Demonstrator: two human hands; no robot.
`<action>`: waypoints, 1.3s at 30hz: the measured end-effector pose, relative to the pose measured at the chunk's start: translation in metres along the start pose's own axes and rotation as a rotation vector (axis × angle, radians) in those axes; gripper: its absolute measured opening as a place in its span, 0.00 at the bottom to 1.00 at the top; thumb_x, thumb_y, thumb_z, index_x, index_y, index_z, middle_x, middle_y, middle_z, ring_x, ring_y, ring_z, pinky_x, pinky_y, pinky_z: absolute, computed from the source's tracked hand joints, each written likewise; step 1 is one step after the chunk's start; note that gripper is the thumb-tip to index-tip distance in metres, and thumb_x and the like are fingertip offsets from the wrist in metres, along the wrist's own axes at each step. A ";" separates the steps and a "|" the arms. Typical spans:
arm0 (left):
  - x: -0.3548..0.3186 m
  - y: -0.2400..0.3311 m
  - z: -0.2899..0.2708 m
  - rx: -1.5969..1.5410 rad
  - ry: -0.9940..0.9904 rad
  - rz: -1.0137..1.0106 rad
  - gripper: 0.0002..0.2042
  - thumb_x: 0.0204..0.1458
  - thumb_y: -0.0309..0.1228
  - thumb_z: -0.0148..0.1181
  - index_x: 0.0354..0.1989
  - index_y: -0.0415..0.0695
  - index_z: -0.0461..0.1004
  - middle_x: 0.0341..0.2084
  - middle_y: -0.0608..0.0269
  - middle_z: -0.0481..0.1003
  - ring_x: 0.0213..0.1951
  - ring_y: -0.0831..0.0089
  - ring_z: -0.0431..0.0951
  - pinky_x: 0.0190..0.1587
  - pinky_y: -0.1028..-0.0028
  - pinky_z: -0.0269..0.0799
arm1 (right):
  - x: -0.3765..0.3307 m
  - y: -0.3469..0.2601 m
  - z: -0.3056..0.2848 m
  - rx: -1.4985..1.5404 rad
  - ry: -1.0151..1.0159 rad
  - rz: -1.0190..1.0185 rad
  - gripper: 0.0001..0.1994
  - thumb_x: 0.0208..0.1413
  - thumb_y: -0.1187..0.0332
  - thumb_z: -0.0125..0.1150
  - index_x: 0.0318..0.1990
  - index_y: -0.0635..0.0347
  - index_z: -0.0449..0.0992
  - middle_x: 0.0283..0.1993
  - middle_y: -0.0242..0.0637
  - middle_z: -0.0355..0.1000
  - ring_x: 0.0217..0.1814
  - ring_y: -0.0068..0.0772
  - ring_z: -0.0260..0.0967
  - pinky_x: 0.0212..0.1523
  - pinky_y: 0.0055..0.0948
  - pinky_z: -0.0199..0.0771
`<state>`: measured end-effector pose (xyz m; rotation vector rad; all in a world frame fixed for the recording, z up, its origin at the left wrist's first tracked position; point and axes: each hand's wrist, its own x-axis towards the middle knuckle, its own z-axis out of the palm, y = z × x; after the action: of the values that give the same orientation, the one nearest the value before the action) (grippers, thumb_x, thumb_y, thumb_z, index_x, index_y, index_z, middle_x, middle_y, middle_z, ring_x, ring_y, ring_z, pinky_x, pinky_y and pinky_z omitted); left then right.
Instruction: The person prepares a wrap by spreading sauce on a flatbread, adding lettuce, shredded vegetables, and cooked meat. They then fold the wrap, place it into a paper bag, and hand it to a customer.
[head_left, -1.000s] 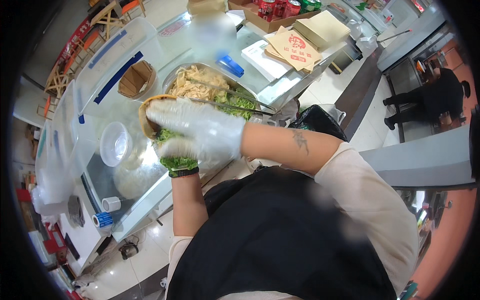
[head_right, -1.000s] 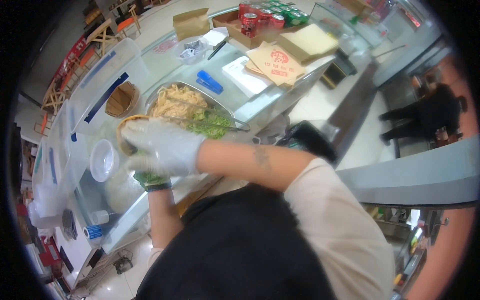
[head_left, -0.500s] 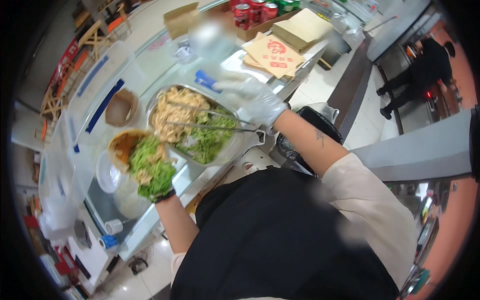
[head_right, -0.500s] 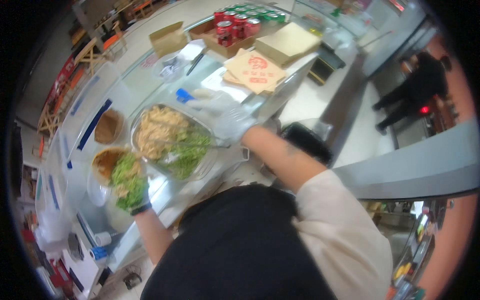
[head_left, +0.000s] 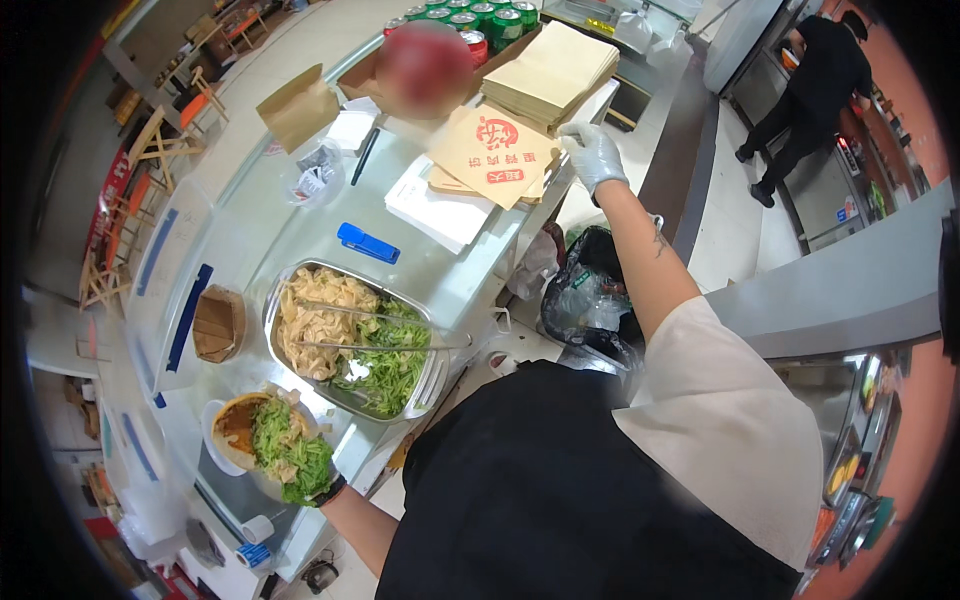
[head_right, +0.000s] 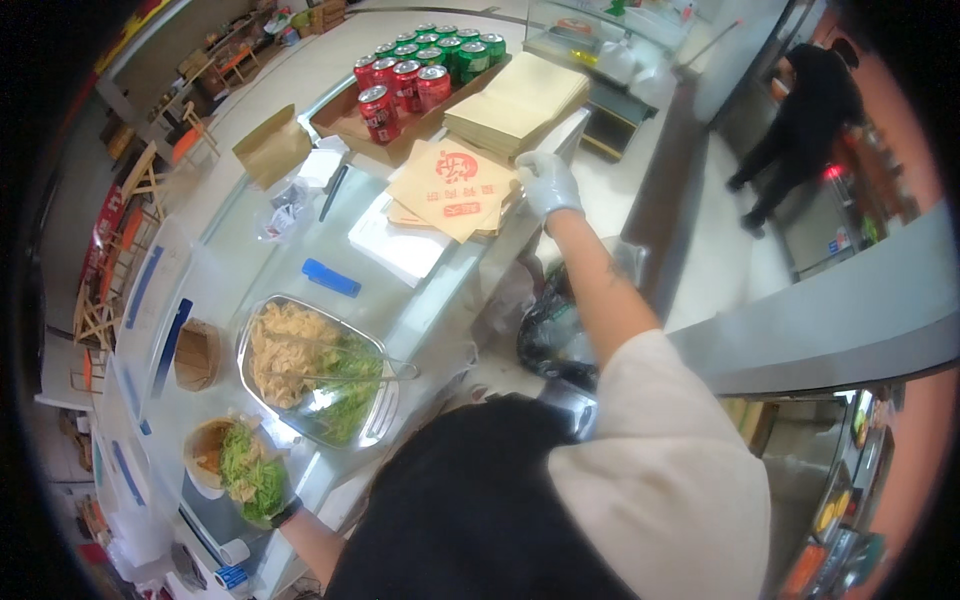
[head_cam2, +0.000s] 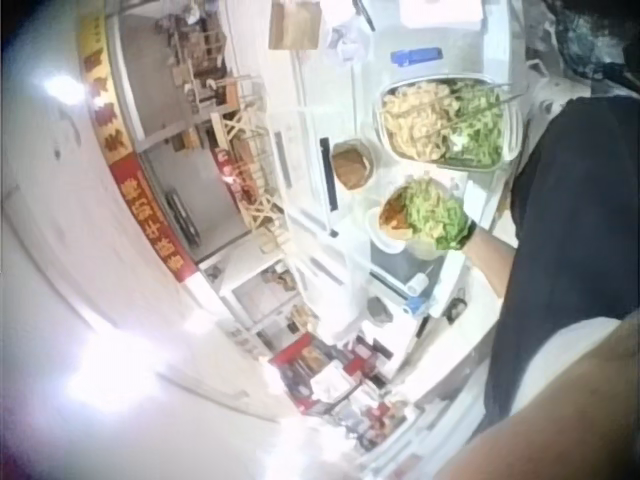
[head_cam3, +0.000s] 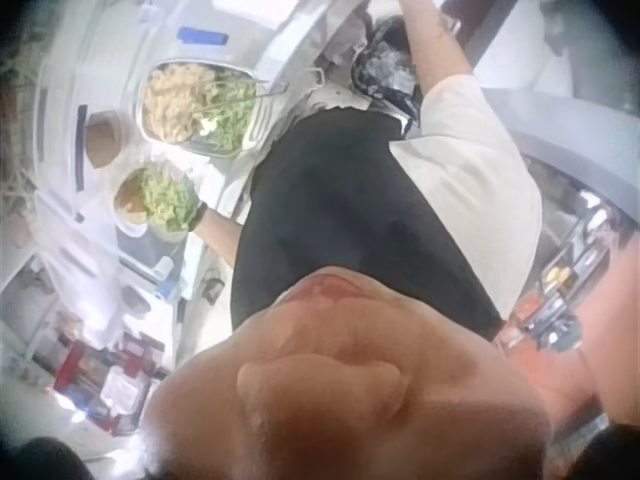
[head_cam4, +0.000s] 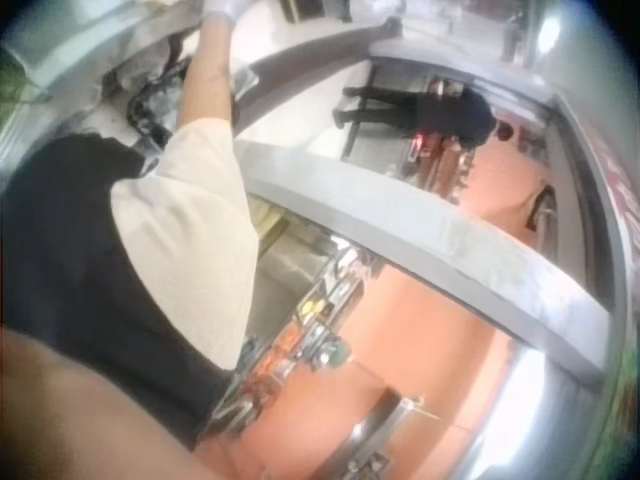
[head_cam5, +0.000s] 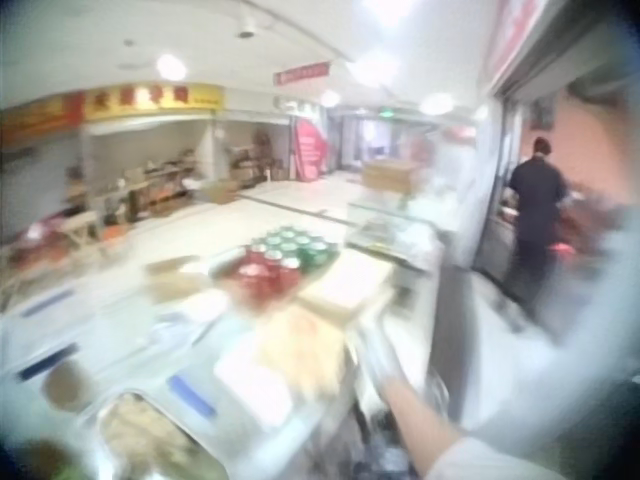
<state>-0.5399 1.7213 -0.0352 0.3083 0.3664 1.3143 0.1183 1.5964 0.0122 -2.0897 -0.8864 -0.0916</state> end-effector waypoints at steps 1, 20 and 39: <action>-0.002 -0.002 0.011 -0.110 -0.043 -0.046 0.36 0.61 0.54 0.47 0.71 0.43 0.55 0.68 0.47 0.58 0.65 0.41 0.59 0.57 0.30 0.64 | 0.001 0.006 -0.001 0.029 0.025 0.052 0.13 0.57 0.63 0.61 0.45 0.61 0.81 0.42 0.45 0.80 0.46 0.38 0.78 0.50 0.32 0.74; -0.009 -0.040 0.078 0.098 -0.607 -0.098 0.27 0.66 0.40 0.42 0.71 0.41 0.56 0.70 0.52 0.58 0.69 0.57 0.59 0.71 0.56 0.55 | -0.022 -0.095 -0.045 -0.020 0.281 -0.938 0.09 0.44 0.75 0.65 0.34 0.52 0.81 0.40 0.34 0.75 0.43 0.40 0.72 0.44 0.38 0.73; -0.014 -0.041 0.068 -0.164 -0.396 -0.308 0.41 0.57 0.59 0.53 0.73 0.47 0.53 0.71 0.44 0.53 0.68 0.34 0.55 0.49 0.15 0.59 | -0.079 -0.060 -0.009 -0.052 -0.374 -0.488 0.10 0.56 0.61 0.62 0.41 0.55 0.81 0.44 0.43 0.77 0.49 0.46 0.73 0.53 0.40 0.72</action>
<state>-0.4778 1.6970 0.0098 0.3497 -0.0296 0.9466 0.0240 1.5700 0.0303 -1.9252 -1.6244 0.0221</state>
